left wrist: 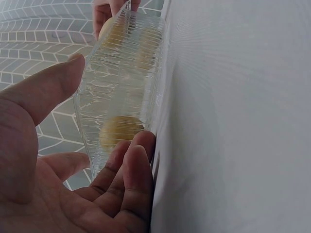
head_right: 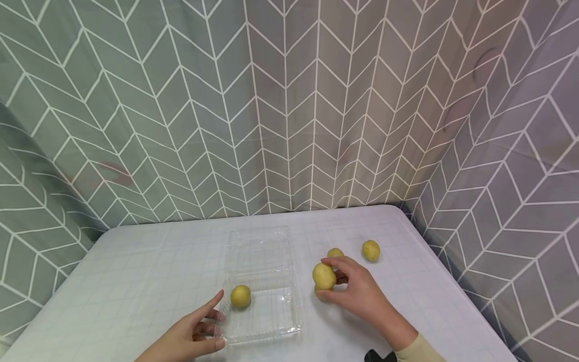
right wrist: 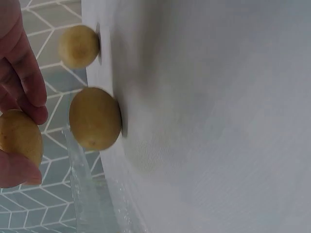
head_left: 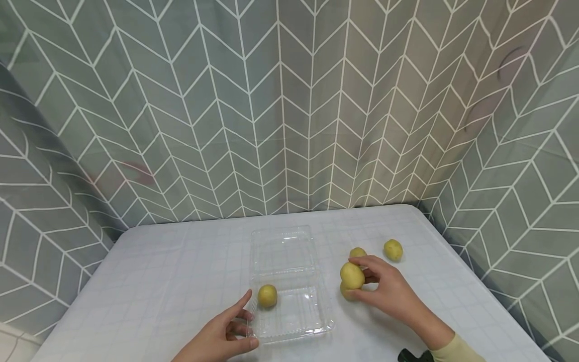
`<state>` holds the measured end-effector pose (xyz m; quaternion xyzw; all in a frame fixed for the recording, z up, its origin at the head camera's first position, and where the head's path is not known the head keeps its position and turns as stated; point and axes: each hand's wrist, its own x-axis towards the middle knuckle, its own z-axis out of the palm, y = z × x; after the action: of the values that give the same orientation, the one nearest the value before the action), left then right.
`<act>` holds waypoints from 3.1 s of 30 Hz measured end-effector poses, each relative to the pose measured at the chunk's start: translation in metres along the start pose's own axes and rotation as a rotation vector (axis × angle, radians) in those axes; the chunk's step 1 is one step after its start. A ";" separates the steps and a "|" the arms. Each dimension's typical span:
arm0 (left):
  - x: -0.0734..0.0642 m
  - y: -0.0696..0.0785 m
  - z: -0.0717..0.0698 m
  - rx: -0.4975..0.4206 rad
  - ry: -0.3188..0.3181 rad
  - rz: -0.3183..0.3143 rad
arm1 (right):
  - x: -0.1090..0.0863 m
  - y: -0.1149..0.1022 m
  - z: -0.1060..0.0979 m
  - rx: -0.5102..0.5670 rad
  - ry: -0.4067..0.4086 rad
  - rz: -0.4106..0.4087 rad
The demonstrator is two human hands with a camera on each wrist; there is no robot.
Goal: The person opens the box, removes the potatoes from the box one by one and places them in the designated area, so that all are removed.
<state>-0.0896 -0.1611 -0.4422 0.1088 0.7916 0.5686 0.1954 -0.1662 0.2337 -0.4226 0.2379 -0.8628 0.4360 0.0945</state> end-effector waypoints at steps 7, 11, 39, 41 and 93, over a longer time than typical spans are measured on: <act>0.000 -0.001 0.000 -0.007 0.003 -0.020 | -0.007 0.009 -0.008 -0.001 0.040 -0.005; 0.001 -0.003 0.000 -0.007 0.003 -0.023 | -0.011 0.014 -0.011 0.004 0.053 0.001; 0.002 -0.007 -0.002 0.006 0.003 0.004 | -0.023 0.040 -0.025 0.054 0.092 0.190; 0.001 -0.007 -0.002 0.008 0.004 0.002 | -0.024 0.042 -0.025 0.058 0.088 0.205; 0.002 -0.006 -0.002 0.028 0.021 -0.016 | -0.025 0.057 -0.022 0.019 -0.003 0.277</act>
<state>-0.0919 -0.1640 -0.4473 0.0993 0.8023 0.5570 0.1901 -0.1732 0.2882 -0.4591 0.1178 -0.8833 0.4529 0.0298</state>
